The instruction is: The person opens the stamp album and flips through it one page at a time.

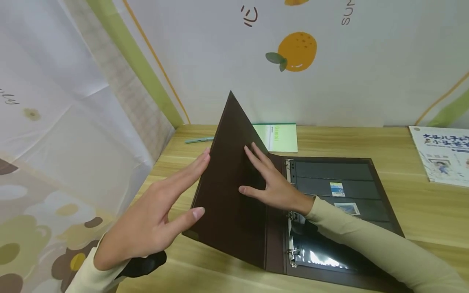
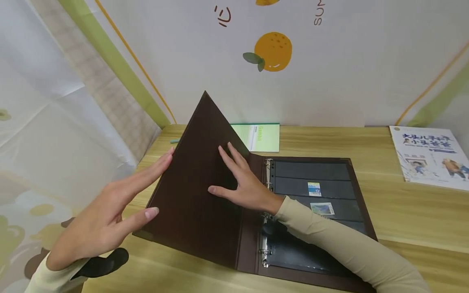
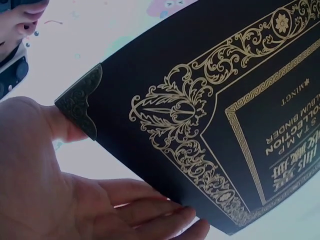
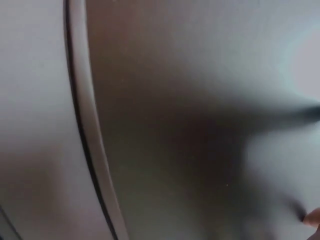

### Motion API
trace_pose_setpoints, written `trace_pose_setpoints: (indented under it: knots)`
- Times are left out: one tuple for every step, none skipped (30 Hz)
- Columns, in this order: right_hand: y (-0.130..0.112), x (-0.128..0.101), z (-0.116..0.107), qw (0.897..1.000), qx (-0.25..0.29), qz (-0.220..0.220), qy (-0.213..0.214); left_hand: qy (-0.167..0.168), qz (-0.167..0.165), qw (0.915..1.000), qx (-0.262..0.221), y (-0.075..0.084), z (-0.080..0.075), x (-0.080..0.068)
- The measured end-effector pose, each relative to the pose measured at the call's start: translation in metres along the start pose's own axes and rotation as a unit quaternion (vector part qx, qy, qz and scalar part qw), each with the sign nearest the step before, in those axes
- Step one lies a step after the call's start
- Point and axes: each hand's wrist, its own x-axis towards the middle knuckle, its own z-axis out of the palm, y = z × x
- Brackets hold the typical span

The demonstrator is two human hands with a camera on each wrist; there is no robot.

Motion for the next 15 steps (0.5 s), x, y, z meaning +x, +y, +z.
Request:
trace_pose_setpoints:
  knots:
    - [0.0, -0.001, 0.0, 1.0, -0.004, 0.002, -0.002, -0.002, 0.0, 1.0, -0.001, -0.002, 0.0, -0.001]
    - [0.001, -0.001, -0.001, 1.0, -0.008, 0.002, -0.004, -0.005, -0.002, 1.0, 0.001, -0.004, 0.0, -0.002]
    - [0.001, -0.002, -0.001, 1.0, -0.011, 0.002, -0.006, -0.007, -0.003, 1.0, 0.002, -0.006, 0.0, -0.003]
    - [0.001, -0.003, -0.002, 1.0, -0.015, 0.001, -0.01, -0.007, -0.004, 1.0, 0.002, -0.008, 0.0, -0.004]
    - [0.001, -0.004, -0.003, 1.0, -0.018, -0.001, -0.014, -0.009, -0.006, 0.9999, 0.003, -0.009, 0.0, -0.005]
    - [0.001, -0.005, -0.004, 1.0, -0.023, -0.003, -0.019, -0.009, -0.005, 0.9999, 0.004, -0.011, -0.001, -0.006]
    - [0.001, -0.007, -0.006, 0.999, -0.03, -0.006, -0.023, -0.01, -0.004, 0.9999, 0.003, -0.013, -0.001, -0.007]
    - [0.002, -0.009, -0.008, 0.999, -0.036, -0.008, -0.028, -0.006, 0.001, 1.0, 0.003, -0.015, -0.001, -0.008]
    - [0.003, -0.011, -0.01, 0.999, -0.043, -0.01, -0.032, -0.002, 0.007, 1.0, 0.002, -0.016, 0.0, -0.01]
    - [0.004, -0.014, -0.012, 0.998, -0.049, -0.011, -0.036, 0.0, 0.01, 1.0, 0.002, -0.018, 0.0, -0.012]
    - [0.006, -0.016, -0.014, 0.998, -0.056, -0.012, -0.038, -0.003, 0.005, 1.0, 0.001, -0.02, 0.0, -0.014]
    - [0.008, -0.018, -0.017, 0.997, -0.063, -0.011, -0.04, -0.005, 0.0, 1.0, 0.003, -0.022, -0.001, -0.016]
    - [0.01, -0.021, -0.02, 0.997, -0.067, -0.008, -0.041, -0.009, -0.006, 0.9999, 0.004, -0.024, -0.001, -0.019]
    - [0.012, -0.023, -0.024, 0.997, -0.071, -0.004, -0.041, -0.013, -0.012, 0.9998, 0.008, -0.027, -0.002, -0.021]
    - [0.015, -0.025, -0.028, 0.997, -0.073, 0.0, -0.04, -0.018, -0.017, 0.9996, 0.011, -0.029, -0.003, -0.024]
